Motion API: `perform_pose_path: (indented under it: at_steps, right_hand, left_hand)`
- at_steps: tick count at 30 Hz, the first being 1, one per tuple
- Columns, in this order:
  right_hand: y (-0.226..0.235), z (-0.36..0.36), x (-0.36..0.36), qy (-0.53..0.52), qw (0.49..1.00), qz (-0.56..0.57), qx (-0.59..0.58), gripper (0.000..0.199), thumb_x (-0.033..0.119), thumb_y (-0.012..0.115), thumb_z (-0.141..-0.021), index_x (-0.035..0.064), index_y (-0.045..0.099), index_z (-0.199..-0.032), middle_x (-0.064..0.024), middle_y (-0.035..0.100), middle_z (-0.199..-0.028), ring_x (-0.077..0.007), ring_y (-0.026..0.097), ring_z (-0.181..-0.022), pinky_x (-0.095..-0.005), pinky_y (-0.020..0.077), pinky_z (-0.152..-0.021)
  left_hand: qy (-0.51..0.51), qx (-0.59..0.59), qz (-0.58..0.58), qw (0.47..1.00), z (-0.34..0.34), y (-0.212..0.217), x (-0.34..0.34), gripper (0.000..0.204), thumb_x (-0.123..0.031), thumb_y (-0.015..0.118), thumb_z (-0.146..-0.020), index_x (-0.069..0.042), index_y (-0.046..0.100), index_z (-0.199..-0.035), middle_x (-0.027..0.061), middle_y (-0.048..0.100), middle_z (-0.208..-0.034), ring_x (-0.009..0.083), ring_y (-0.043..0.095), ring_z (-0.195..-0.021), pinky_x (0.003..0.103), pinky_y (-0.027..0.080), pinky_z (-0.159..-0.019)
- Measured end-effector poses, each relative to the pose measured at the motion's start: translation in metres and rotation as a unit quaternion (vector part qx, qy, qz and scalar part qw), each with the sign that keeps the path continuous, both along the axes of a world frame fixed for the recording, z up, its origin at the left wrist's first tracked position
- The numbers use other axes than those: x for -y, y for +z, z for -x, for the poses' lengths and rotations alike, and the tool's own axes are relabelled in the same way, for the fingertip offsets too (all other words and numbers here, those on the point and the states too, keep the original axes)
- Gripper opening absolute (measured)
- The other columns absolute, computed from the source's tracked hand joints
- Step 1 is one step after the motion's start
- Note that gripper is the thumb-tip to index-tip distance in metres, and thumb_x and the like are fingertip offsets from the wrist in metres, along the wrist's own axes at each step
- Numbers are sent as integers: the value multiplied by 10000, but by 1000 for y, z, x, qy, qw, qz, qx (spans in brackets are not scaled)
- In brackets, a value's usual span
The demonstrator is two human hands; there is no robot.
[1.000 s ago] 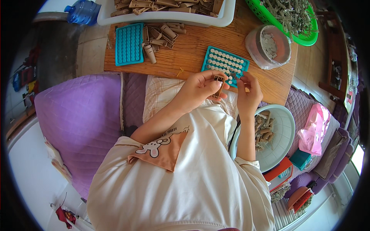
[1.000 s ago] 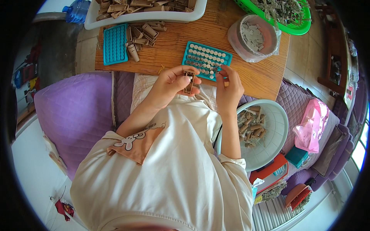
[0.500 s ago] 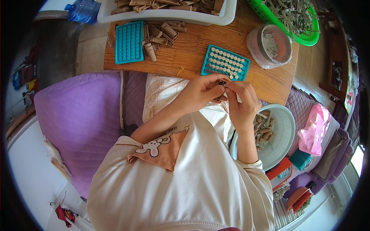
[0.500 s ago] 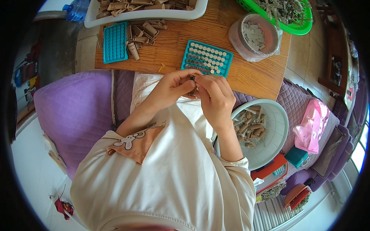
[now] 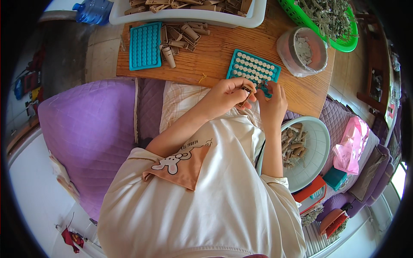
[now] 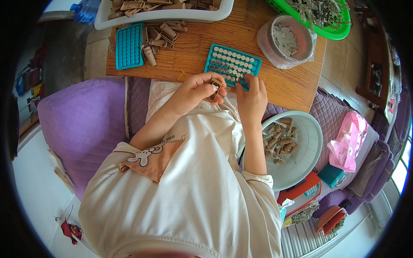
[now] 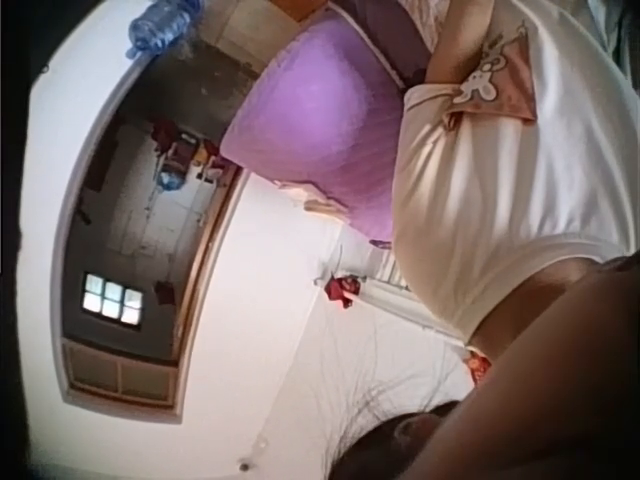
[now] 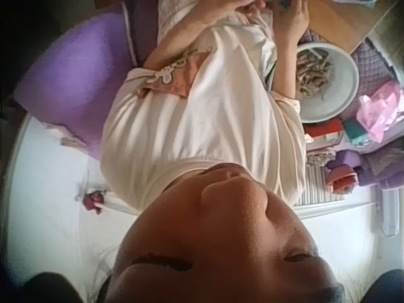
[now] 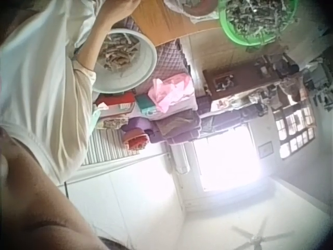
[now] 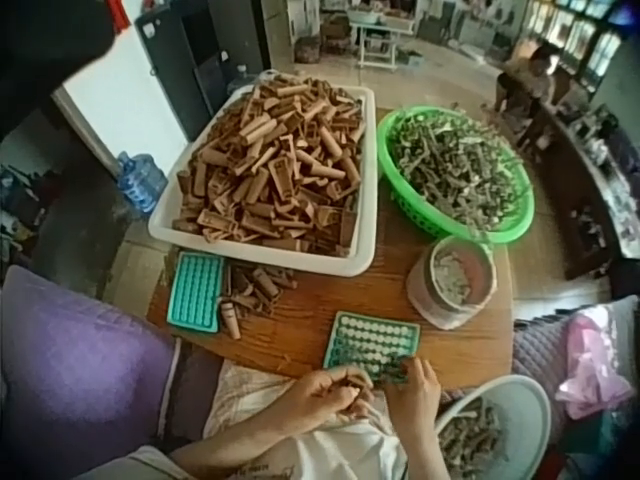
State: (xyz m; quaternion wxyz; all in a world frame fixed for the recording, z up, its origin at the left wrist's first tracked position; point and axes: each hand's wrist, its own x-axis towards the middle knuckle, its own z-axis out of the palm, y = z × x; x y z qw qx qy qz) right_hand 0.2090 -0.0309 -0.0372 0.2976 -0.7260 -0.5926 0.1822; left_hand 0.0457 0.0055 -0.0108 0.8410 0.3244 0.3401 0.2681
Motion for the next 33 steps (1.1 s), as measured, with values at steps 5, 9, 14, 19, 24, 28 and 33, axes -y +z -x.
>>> perform_pose_path:
  at_steps: [5,9,14,19,24,28,33]
  right_hand:
    - [-5,6,4,-7,999,-9,44,183,64,603,-686,26,521,-845,-105,557,-741,-274,548,-685,-350,435,-570]
    - [-5,7,6,7,994,-14,106,152,55,585,-702,36,529,-842,-96,552,-719,-263,547,-655,-339,439,-562]
    - [13,16,3,-16,999,-33,-19,163,-5,587,-687,37,546,-839,-97,558,-716,-226,552,-629,-298,449,-532]
    - [43,26,2,75,972,-214,-58,241,-77,624,-610,21,544,-815,-97,582,-771,-201,561,-621,-260,455,-545]
    - [54,28,2,136,973,-180,-49,237,-65,628,-602,26,535,-801,-79,577,-752,-204,560,-633,-270,452,-547]
    - [58,24,2,194,974,-114,-42,185,-27,606,-643,27,529,-802,-73,563,-726,-225,543,-620,-298,441,-536]
    - [61,24,-4,253,965,10,-62,157,1,586,-672,33,521,-811,-99,543,-725,-261,537,-647,-330,432,-554]
  left_hand:
    - [-2,3,19,1000,2,1,-2,201,-81,424,-796,-5,505,-963,71,556,-814,91,540,-661,211,453,-595]
    - [6,-7,13,1000,5,3,-3,206,-92,416,-787,-5,503,-953,84,552,-835,114,558,-662,224,475,-611]
    - [11,2,29,1000,7,5,-2,222,-121,451,-813,-10,500,-1000,82,559,-849,125,581,-703,237,501,-616]
    - [0,-3,33,999,8,14,-1,232,-95,466,-823,7,492,-1030,74,577,-839,104,573,-708,220,493,-624]
    - [-20,-30,-10,999,10,16,1,233,-69,464,-817,36,490,-1024,66,580,-803,86,567,-689,199,483,-596]
    - [-50,-66,-41,996,15,11,6,251,-61,463,-824,19,482,-1061,42,567,-802,75,545,-705,201,465,-622]
    - [-74,-118,-117,983,20,4,11,255,-68,470,-823,18,479,-1063,49,569,-823,80,542,-706,193,452,-628]
